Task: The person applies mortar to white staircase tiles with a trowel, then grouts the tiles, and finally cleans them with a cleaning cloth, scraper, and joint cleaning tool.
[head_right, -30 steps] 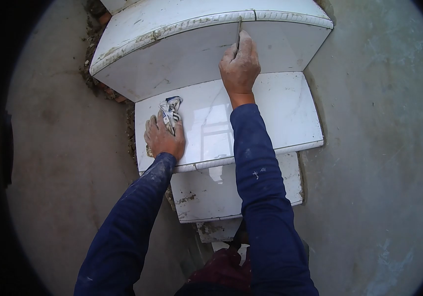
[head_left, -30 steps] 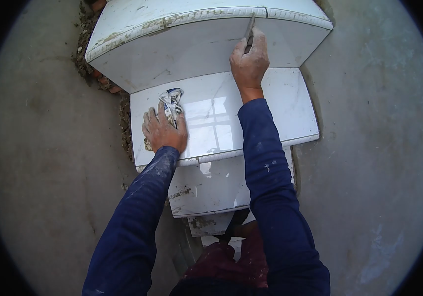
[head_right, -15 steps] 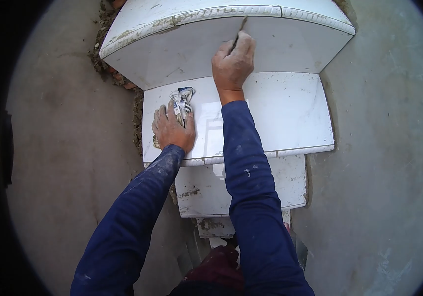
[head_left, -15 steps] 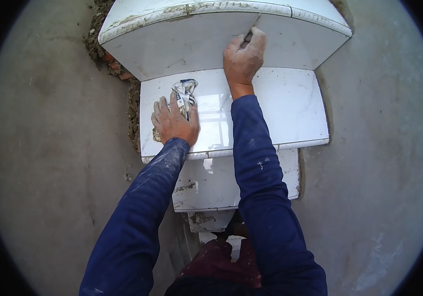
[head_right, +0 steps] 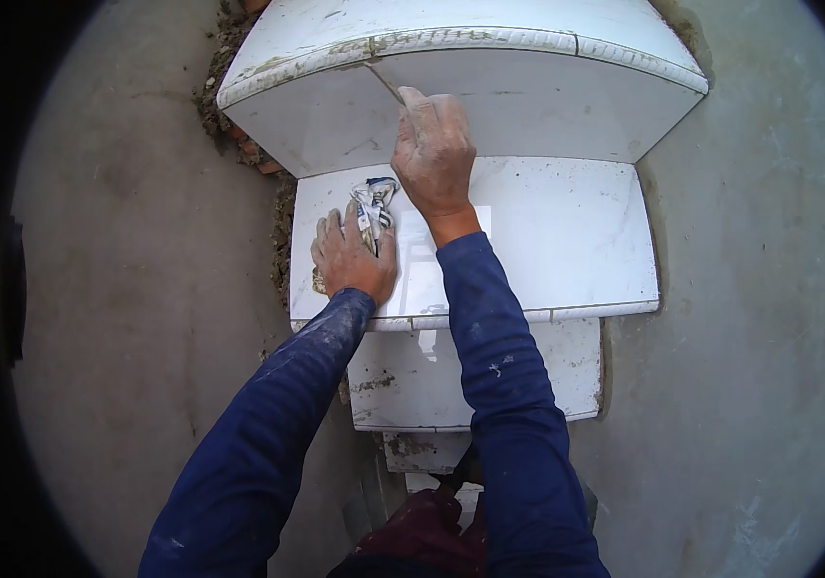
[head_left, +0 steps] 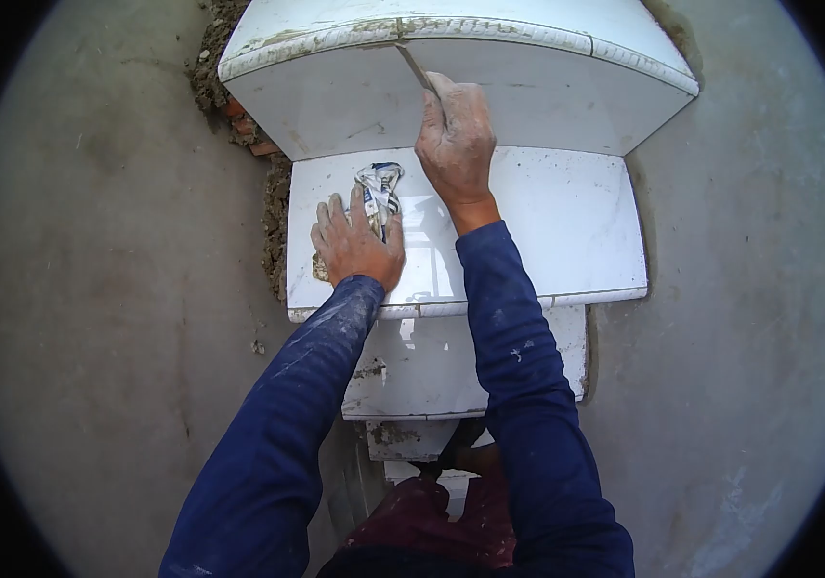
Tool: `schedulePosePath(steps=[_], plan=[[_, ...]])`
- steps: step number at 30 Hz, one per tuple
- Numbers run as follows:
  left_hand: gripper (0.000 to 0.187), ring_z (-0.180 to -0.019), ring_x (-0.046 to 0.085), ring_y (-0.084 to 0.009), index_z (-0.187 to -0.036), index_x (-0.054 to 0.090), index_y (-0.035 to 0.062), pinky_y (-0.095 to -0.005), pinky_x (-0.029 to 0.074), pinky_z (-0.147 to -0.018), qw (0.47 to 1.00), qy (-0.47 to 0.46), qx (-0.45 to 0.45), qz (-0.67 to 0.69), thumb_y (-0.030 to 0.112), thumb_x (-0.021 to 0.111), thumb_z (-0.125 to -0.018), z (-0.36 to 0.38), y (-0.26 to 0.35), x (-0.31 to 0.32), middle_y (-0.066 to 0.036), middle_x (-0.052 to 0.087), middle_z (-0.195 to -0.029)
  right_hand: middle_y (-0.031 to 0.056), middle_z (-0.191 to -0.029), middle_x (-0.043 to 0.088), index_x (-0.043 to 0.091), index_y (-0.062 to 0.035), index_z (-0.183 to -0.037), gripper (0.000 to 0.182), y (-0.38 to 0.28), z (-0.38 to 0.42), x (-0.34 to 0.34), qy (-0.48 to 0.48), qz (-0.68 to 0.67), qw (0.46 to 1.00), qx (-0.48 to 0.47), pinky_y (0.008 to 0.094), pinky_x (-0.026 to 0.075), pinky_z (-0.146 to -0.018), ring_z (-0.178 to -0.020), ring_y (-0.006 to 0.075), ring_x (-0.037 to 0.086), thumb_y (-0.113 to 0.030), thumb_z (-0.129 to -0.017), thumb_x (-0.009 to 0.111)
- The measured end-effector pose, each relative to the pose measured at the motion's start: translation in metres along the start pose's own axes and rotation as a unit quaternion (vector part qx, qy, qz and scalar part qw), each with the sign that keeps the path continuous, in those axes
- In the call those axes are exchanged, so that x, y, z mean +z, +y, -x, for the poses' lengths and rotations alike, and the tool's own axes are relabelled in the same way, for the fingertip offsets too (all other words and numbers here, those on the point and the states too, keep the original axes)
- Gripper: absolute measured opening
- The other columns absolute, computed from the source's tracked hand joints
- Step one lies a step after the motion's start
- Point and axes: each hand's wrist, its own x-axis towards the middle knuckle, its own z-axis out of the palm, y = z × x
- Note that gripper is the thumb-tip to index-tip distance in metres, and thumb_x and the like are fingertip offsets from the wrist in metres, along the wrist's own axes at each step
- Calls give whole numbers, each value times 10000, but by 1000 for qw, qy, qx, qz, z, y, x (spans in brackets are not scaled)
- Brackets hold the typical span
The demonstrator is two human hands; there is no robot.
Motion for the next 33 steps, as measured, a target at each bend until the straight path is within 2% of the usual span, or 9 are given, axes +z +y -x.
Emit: schedulePosePath(steps=[1,3,5,8,18,22,33], plan=[[728,-1467,219,-379,-1515,341,89,-540,124,-1194,1000,1,1,0,492,511,-934,0,0,0,-238,326,-1528,106,-889,578,691,-71,-1071,287,5,-1,-5,5,-6,1000,2,402,506,-740,-850,310,585,24,-801,660],[728,-1471,208,-378,-1515,339,81,-542,120,-1194,1000,-4,3,8,490,501,-934,-1,-3,2,-242,324,-1528,101,-916,604,708,-67,-1094,336,27,-5,-14,31,23,997,-70,392,505,-755,-862,289,588,60,-786,662],[734,-1474,198,-380,-1520,322,76,-542,108,-1200,1000,-6,1,9,492,488,-938,0,-5,5,-241,310,-1533,81,-932,609,712,-94,-1167,425,36,-14,-32,-30,62,994,-89,379,511,-776,-863,258,586,71,-779,662],[737,-1481,185,-377,-1527,300,72,-543,86,-1207,1000,-24,-1,9,493,473,-947,0,-4,1,-239,288,-1542,56,-927,605,712,-142,-1217,491,48,-32,-37,-45,75,987,-137,363,518,-786,-857,228,579,67,-774,666],[730,-1484,175,-378,-1530,301,87,-548,81,-1206,1000,-22,2,19,495,474,-950,0,-5,3,-242,291,-1537,-4,-882,586,729,-203,-1204,506,43,-60,-36,-71,169,953,-243,353,478,-761,-842,191,567,4,-743,700],[728,-1485,174,-381,-1532,300,94,-552,84,-1204,1000,-22,0,19,495,475,-951,-1,-7,3,-243,293,-1536,-10,-887,582,727,-226,-1216,510,45,-62,-35,-84,154,956,-237,355,472,-777,-864,188,569,0,-760,704],[728,-1476,183,-396,-1531,302,106,-555,114,-1192,1000,-6,8,20,495,493,-946,0,-7,5,-249,306,-1522,4,-885,582,744,-200,-1176,467,32,-65,-19,-84,149,955,-244,328,515,-747,-843,196,570,-3,-754,710]])
